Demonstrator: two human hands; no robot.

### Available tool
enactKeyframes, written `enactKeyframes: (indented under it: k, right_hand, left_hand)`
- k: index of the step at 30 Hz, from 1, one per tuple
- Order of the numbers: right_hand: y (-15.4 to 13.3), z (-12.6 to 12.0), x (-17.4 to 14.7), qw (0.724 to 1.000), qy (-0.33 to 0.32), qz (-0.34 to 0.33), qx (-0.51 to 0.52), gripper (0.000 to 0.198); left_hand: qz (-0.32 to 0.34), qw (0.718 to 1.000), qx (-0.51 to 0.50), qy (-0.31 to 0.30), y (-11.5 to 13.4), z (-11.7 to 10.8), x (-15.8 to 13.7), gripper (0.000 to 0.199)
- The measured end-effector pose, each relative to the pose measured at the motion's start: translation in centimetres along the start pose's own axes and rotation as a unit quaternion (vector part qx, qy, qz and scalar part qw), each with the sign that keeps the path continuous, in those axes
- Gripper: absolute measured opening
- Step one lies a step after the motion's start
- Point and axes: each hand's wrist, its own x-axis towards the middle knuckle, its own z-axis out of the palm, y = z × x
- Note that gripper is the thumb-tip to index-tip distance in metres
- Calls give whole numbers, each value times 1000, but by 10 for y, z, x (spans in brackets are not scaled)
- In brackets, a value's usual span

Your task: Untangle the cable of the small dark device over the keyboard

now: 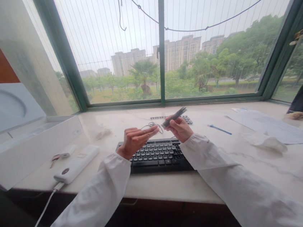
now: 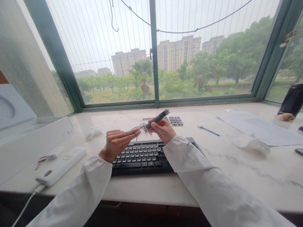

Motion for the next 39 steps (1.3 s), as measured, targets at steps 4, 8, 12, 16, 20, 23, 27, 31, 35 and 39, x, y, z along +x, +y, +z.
enactKeyframes:
  k: [4, 8, 12, 16, 20, 23, 27, 31, 35, 39]
  right_hand:
    - [0, -1, 0, 1000, 3, -4, -2, 35]
    - [-1, -1, 0, 1000, 3, -1, -5, 37]
    - [-2, 1, 0, 1000, 6, 10, -10, 40]
    - [-1, 2, 2, 999, 42, 7, -17, 42]
    - [2, -1, 5, 995, 98, 2, -18, 43]
    - [4, -3, 6, 991, 128, 8, -23, 43]
    - [5, -3, 7, 990, 134, 24, -31, 43]
    - [5, -2, 4, 991, 125, 31, -38, 42]
    - [4, -3, 2, 991, 118, 28, -57, 43]
    - [7, -5, 3, 990, 104, 43, -79, 45]
  left_hand:
    - [3, 1000, -4, 4, -1, 0, 1, 36]
    - [-4, 1000, -10, 9, -1, 0, 2, 35]
    - [-25, 999, -32, 9, -2, 2, 1, 33]
    - [-63, 996, -64, 16, -4, 9, -1, 31]
    - [-101, 992, -62, 37, -6, 15, -3, 35]
    - [-99, 993, -53, 43, -7, 15, -4, 32]
    - [-92, 992, -65, 50, -5, 13, -4, 20]
    - [-113, 991, -66, 41, -4, 15, -4, 12]
    - [-152, 985, -79, 7, -3, 17, -4, 13]
    - [-191, 975, -98, -53, -2, 17, -1, 18]
